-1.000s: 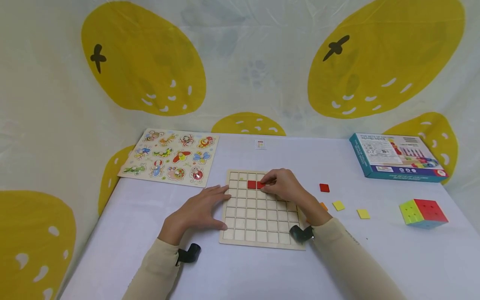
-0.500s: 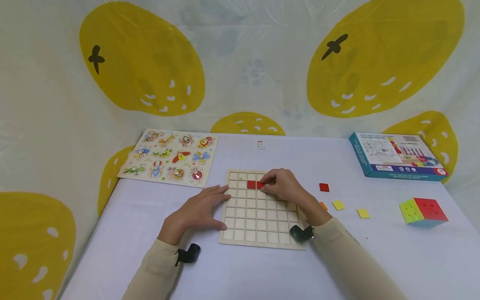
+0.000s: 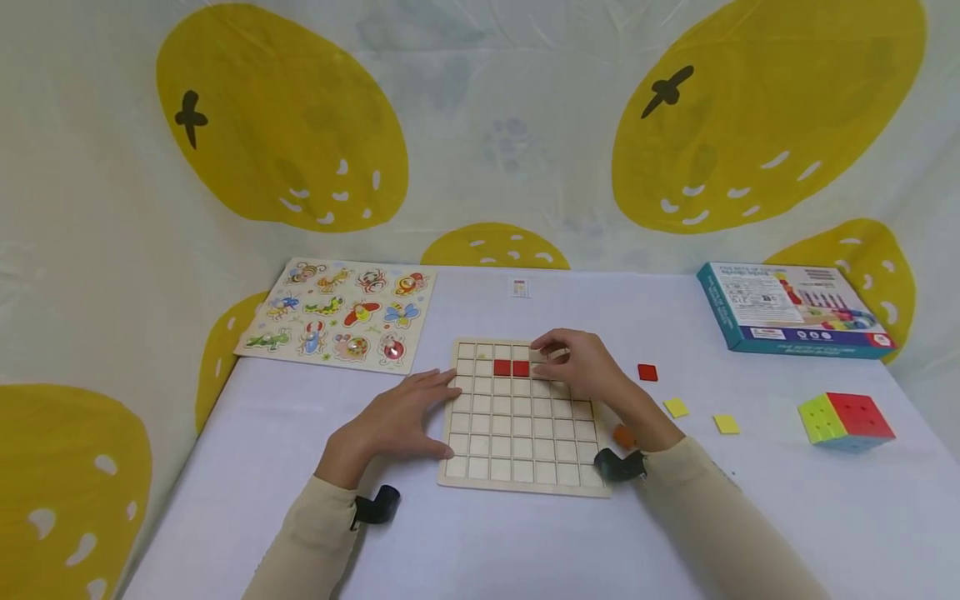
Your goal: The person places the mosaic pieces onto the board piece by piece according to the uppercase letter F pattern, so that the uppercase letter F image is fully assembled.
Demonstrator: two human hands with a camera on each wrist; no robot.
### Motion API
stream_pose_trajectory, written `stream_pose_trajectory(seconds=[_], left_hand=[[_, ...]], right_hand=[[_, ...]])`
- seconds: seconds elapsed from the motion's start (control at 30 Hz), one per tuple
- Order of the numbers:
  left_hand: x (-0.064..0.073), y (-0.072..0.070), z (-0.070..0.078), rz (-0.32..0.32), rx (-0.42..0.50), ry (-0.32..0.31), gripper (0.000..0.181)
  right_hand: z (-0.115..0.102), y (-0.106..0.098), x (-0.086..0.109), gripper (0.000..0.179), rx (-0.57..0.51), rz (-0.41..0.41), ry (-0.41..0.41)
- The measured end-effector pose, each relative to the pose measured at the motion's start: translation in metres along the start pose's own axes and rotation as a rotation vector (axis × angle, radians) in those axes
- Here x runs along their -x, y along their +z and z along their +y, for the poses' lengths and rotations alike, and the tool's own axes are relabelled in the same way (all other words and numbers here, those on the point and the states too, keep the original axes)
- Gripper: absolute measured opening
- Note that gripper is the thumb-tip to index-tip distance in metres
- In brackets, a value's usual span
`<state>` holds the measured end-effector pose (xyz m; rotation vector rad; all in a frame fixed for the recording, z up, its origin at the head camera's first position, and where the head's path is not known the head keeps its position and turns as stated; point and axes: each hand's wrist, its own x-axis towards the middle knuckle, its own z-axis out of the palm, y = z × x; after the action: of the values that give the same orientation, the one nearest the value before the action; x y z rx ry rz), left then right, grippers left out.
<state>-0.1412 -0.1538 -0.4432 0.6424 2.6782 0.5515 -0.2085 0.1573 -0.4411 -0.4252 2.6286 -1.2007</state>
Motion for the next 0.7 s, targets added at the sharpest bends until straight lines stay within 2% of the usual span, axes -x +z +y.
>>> stream_pose_trajectory(seconds=[0.23, 0.33, 0.5, 0.7], left_hand=[[-0.001, 0.000, -0.002, -0.002, -0.001, 0.018, 0.085], [-0.001, -0.001, -0.002, -0.003, 0.007, 0.025, 0.084], [-0.001, 0.000, -0.002, -0.007, 0.013, 0.016, 0.084], [-0.001, 0.001, -0.002, -0.006, 0.011, 0.006, 0.083]], right_hand=[[0.011, -0.037, 0.018, 0.035, 0.083, 0.069, -0.012], [0.020, -0.053, 0.028, 0.037, 0.135, 0.103, 0.023], [0.037, -0.076, 0.045, 0.043, 0.152, 0.106, 0.126], [0.060, -0.091, 0.062, 0.046, 0.198, 0.106, 0.199]])
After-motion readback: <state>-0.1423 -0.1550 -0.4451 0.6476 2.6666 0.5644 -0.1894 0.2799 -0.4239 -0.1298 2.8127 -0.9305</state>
